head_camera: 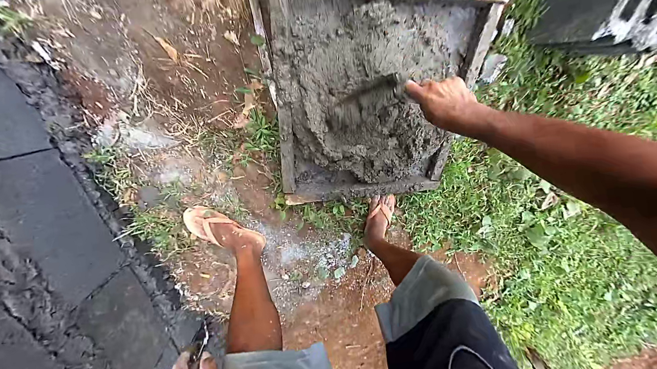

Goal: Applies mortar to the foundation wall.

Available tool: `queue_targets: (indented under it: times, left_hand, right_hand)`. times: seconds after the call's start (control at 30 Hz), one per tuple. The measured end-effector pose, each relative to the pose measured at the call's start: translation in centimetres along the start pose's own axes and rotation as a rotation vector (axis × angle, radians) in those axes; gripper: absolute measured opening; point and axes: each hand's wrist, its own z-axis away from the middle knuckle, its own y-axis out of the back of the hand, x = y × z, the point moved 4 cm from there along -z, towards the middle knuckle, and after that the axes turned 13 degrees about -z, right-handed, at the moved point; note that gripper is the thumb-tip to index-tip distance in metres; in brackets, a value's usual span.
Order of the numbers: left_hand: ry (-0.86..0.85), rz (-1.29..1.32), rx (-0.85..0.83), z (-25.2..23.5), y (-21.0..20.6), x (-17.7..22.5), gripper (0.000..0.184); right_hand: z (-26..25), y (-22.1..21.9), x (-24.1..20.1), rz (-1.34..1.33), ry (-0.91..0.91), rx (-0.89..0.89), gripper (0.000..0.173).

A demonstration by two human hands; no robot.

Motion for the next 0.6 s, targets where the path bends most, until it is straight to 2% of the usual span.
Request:
queue_targets:
  times: [0.13,0.2,0.27,0.37,0.47,0.6]
  left_hand:
    - [0.034,0.011,-0.073,-0.5,-0.1,-1.2,0.048]
    - [0.030,0.020,-0.072,-1.1,0.1,-1.9,0.051]
    - [0.021,0.018,-0.049,-1.7,0.7,-2.3,0.052]
    - [0.035,-0.013,-0.064,-1.9,1.5,-2.6,0.053]
    - [0.017,-0.005,-0.042,-2.0,1.4,-2.7,0.053]
    - [0.025,-0.001,-0.030,-2.1,1.8,-3.5,0.054]
  right_hand:
    - [4.3,5.1,3.3,-0.143,-0.172,0.030,0.047]
    - [3.9,7.0,5.2,-0.208,-0.295,0.031,0.046]
    - [1.9,6.9,5.6,-0.221,-0.354,0.013,0.043]
    - [-1.4,0.0,0.1,-0.293,-0.322,-0.135,0.051]
    - [-2.0,-6.6,-6.3,-0.527,-0.396,-0.211,0.054]
    - [-0.2,-9.9,-8.1,-0.822,-0.504,-0.244,0.047]
